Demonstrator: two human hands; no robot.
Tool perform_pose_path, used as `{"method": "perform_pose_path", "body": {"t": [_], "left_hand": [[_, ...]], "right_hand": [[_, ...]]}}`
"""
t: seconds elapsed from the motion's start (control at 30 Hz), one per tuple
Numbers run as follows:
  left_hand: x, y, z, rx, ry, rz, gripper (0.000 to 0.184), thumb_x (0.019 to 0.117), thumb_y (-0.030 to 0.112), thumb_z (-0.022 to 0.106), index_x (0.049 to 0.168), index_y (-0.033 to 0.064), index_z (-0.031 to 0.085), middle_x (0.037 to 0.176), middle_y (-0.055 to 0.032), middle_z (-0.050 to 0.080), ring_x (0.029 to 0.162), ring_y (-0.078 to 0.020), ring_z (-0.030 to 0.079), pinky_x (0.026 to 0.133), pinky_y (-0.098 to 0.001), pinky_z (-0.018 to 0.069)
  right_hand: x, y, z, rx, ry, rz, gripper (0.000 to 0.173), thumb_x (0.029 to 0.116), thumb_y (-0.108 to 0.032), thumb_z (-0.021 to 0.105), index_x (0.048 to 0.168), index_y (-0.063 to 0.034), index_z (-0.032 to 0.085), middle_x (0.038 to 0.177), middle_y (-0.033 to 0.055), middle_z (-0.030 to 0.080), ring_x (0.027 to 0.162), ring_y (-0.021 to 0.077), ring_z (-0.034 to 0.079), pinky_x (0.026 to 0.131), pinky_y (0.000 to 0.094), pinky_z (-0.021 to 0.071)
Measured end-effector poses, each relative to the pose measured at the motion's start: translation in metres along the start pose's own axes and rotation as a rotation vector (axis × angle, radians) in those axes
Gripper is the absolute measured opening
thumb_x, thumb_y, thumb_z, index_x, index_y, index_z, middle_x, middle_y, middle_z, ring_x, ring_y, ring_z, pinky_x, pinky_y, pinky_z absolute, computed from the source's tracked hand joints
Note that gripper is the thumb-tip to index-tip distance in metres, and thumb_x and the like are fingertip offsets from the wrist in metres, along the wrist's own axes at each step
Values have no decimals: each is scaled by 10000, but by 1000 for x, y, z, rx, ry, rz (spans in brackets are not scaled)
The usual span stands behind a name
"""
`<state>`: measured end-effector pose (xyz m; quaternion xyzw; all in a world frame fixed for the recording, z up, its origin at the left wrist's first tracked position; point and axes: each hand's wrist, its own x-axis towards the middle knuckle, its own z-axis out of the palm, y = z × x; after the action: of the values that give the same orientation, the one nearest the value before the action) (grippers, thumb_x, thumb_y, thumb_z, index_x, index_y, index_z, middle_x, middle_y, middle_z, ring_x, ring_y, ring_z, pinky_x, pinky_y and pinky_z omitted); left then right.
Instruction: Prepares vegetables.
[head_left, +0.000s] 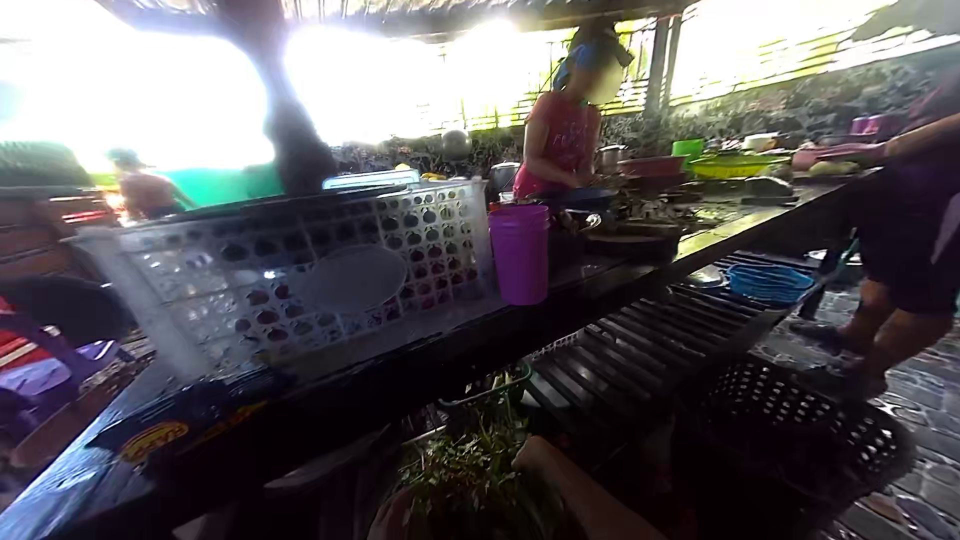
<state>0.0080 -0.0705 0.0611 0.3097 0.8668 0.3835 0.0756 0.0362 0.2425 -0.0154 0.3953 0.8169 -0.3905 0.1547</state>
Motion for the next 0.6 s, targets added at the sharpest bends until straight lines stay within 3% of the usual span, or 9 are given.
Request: {"method": "perform_pose_path", "body": {"t": [0.07,0.13,0.2,0.3,0.33,0.37,0.43,0.5,0.6], "left_hand": [[13,-7,5,7,-3,-2,427,975,150,644,1387,43,610,1410,-195,597,1334,-337,558,1131,-527,433],[26,-5,7,-3,6,-8,398,970,142,650,1359,58,640,1379,-188,620,1293,-328,590,1108,-523,457],[37,0,8,-26,-16,-19,383,978,142,642,1353,69,646,1380,-169,624,1291,-310,593,1105,-509,461],[53,5,10,-24,-72,-35,387,996,152,624,1375,78,635,1390,-168,620,1304,-315,586,1109,-508,457],[58,4,13,-24,-88,-35,387,1004,156,617,1381,68,627,1394,-176,616,1307,-322,583,1114,-512,452],[62,1,18,-32,-100,-30,383,1010,158,609,1379,55,624,1391,-182,618,1306,-325,586,1119,-512,449],[69,-8,32,-67,-118,-21,385,1013,158,601,1377,35,620,1362,-188,636,1273,-331,607,1104,-516,460],[77,-8,40,-121,-142,-27,379,1016,160,599,1372,33,620,1359,-179,640,1274,-316,612,1106,-499,469],[84,-5,47,-170,-108,-40,359,1010,167,610,1345,45,647,1313,-166,670,1222,-297,645,1085,-490,488]], "right_hand": [[-6,-6,-7,242,-98,8,593,969,-354,694,1441,-33,534,1455,223,539,1358,377,508,1064,618,428],[-9,-9,-7,510,-59,62,515,1007,-252,635,1463,-54,502,1471,225,509,1350,370,509,1036,594,460],[-2,-5,-4,553,19,119,393,1029,-199,572,1388,-39,543,1316,211,586,1137,316,620,870,489,537],[7,5,-6,313,-15,128,329,995,-198,635,1254,3,605,1053,156,643,882,235,625,763,427,516],[14,11,-4,235,-22,109,308,979,-219,660,1196,-7,609,941,111,616,774,194,584,697,389,492],[22,17,-1,157,-28,85,312,965,-253,679,1160,-14,627,912,96,613,749,186,574,683,383,482],[45,27,2,4,-31,8,380,928,-293,721,1182,-12,698,1107,174,698,985,282,664,861,500,516],[67,31,0,-114,-54,-55,399,915,-318,729,1213,-52,731,1285,213,675,1247,372,612,1051,604,454],[67,28,0,-103,-104,-54,362,935,-299,687,1197,-55,737,1237,198,696,1202,347,636,1017,582,470]]}}
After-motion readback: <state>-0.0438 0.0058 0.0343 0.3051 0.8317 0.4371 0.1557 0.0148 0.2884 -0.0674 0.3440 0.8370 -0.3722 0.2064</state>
